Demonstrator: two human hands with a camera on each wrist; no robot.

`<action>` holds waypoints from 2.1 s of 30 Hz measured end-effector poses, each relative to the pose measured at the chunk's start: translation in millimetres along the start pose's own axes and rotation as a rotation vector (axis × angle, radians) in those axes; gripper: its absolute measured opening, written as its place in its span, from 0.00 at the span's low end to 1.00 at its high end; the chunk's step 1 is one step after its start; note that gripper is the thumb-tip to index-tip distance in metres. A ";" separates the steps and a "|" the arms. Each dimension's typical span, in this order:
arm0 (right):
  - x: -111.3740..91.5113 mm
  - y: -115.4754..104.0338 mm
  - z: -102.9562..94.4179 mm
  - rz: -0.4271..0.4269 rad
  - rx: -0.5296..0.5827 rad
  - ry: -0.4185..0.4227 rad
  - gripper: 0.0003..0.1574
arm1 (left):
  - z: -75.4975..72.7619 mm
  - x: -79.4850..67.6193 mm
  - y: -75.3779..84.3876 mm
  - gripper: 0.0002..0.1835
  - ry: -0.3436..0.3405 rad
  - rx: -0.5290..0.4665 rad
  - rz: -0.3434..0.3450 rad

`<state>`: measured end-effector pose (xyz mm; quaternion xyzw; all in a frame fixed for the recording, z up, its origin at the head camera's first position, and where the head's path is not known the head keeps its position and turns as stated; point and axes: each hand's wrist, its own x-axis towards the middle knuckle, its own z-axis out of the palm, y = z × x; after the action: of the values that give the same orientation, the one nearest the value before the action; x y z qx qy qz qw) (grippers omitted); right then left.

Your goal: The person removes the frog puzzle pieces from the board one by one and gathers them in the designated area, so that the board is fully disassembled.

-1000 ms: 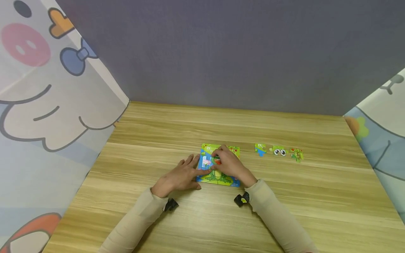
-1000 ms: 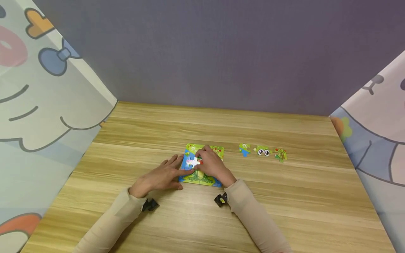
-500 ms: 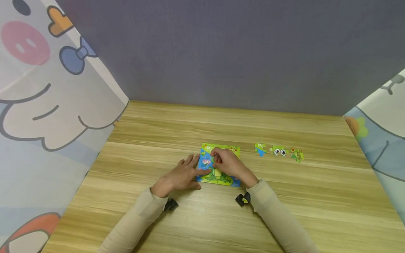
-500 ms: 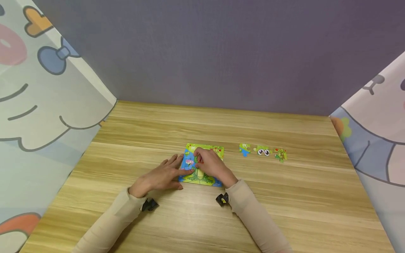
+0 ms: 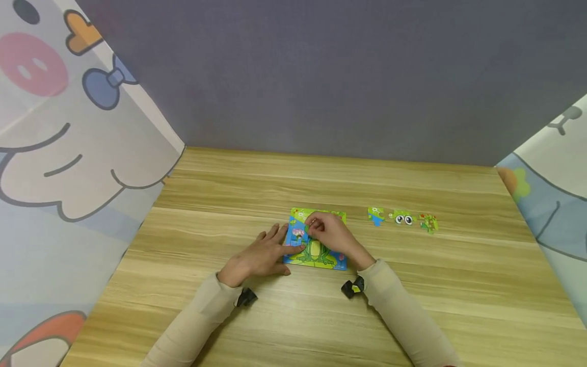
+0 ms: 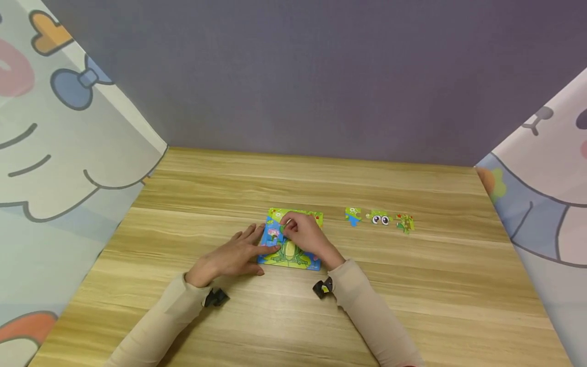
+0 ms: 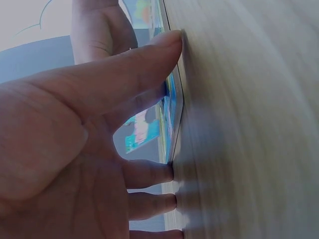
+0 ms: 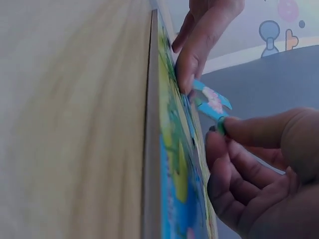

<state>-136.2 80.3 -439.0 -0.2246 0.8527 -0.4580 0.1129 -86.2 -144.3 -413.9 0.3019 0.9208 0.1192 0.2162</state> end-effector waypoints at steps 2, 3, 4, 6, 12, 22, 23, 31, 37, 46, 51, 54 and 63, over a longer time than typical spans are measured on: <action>-1.0 0.4 -2.4 0.019 0.042 0.007 0.10 | 0.2 -0.3 -0.1 0.33 0.001 -0.007 -0.004; -1.6 0.8 -4.1 0.028 0.061 0.011 0.10 | 0.2 -0.5 -0.1 0.33 0.001 -0.010 -0.005; -2.4 1.6 -6.1 0.039 0.081 0.014 0.10 | 0.4 -0.4 -0.2 0.33 -0.001 -0.014 -0.006; -4.7 2.7 -11.2 0.047 0.113 0.015 0.11 | 0.8 -0.1 -0.3 0.33 -0.004 -0.021 -0.007; -12.2 12.4 -28.5 0.064 0.194 0.011 0.14 | 1.7 0.5 -0.4 0.34 -0.012 -0.032 -0.020; -37.3 41.0 -62.8 0.157 0.304 0.026 0.18 | 1.6 0.3 -0.4 0.34 -0.011 -0.039 -0.030; -40.2 43.2 -66.5 0.163 0.307 0.029 0.19 | 1.5 0.3 -0.4 0.34 -0.010 -0.040 -0.028; -63.1 58.8 -92.1 0.212 0.308 0.060 0.20 | 1.1 0.5 -0.5 0.34 -0.019 -0.048 -0.026; -78.6 70.0 -103.7 0.203 0.247 0.073 0.21 | 1.0 -1.1 -0.4 0.34 -0.014 -0.046 -0.021; -93.7 77.8 -118.2 0.251 0.175 0.089 0.23 | 1.7 0.7 -1.5 0.34 -0.020 -0.043 -0.024; -96.6 78.1 -121.3 0.258 0.163 0.087 0.23 | 1.3 0.3 -1.2 0.34 -0.022 -0.043 -0.023; -96.8 78.8 -121.9 0.274 0.147 0.085 0.22 | 1.1 0.0 -1.1 0.34 -0.023 -0.043 -0.022; -95.3 75.5 -120.6 0.277 0.050 0.088 0.20 | 0.9 0.0 -1.1 0.34 -0.022 -0.044 -0.019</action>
<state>-122.1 251.0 -436.2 -0.0817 0.8680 -0.4684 0.1433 -86.3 -145.1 -415.1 0.2896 0.9184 0.1339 0.2341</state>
